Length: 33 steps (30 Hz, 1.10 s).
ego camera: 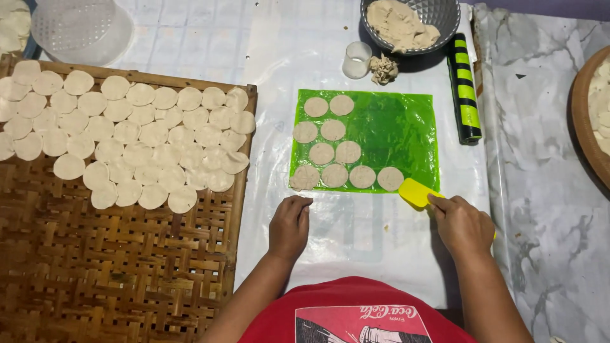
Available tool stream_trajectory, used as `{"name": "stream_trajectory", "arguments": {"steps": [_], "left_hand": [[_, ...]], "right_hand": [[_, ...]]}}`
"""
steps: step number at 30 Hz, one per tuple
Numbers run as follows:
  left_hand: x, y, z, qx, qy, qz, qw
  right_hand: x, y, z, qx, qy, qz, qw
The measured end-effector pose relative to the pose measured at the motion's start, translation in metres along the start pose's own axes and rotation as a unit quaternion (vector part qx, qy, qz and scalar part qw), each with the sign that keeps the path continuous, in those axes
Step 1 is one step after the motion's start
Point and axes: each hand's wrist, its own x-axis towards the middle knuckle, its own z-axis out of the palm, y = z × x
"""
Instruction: The recorder is placing small circles of dough onto a woven tray and later rolling out more dough using a rolling pin.
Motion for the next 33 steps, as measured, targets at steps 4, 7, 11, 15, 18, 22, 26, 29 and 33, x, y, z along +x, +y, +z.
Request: {"name": "stream_trajectory", "arguments": {"steps": [4, 7, 11, 15, 18, 22, 26, 29, 33], "left_hand": [[-0.002, -0.003, 0.002, 0.005, 0.01, 0.007, 1.0], [-0.002, -0.002, 0.001, 0.005, 0.016, 0.005, 1.0], [-0.004, 0.002, 0.0, -0.006, 0.01, -0.025, 1.0], [-0.004, 0.0, 0.0, -0.005, 0.018, -0.016, 1.0], [-0.003, 0.002, 0.001, -0.011, 0.021, -0.02, 1.0], [-0.002, 0.001, 0.001, -0.026, 0.026, -0.041, 0.998], [0.006, -0.019, 0.01, -0.098, 0.027, -0.113, 0.988], [0.013, -0.036, 0.023, -0.176, 0.028, -0.186, 0.966], [0.019, -0.034, 0.044, -0.376, -0.003, -0.266, 0.888]], "right_hand": [[0.009, 0.006, -0.004, -0.016, 0.008, -0.013, 1.0], [0.015, 0.009, -0.008, 0.013, -0.014, -0.036, 0.999], [0.026, 0.022, 0.0, 0.017, 0.002, -0.06, 0.998], [0.036, 0.02, -0.011, -0.006, -0.005, -0.104, 0.995], [0.047, 0.028, 0.008, 0.014, 0.05, -0.142, 0.989], [0.05, 0.03, 0.023, 0.11, 0.038, -0.132, 0.984], [0.058, 0.038, 0.053, 0.424, -0.061, -0.056, 0.902], [0.062, 0.035, 0.058, 0.484, -0.092, -0.071, 0.867], [0.063, 0.023, 0.061, 0.524, -0.111, -0.121, 0.836]]}}
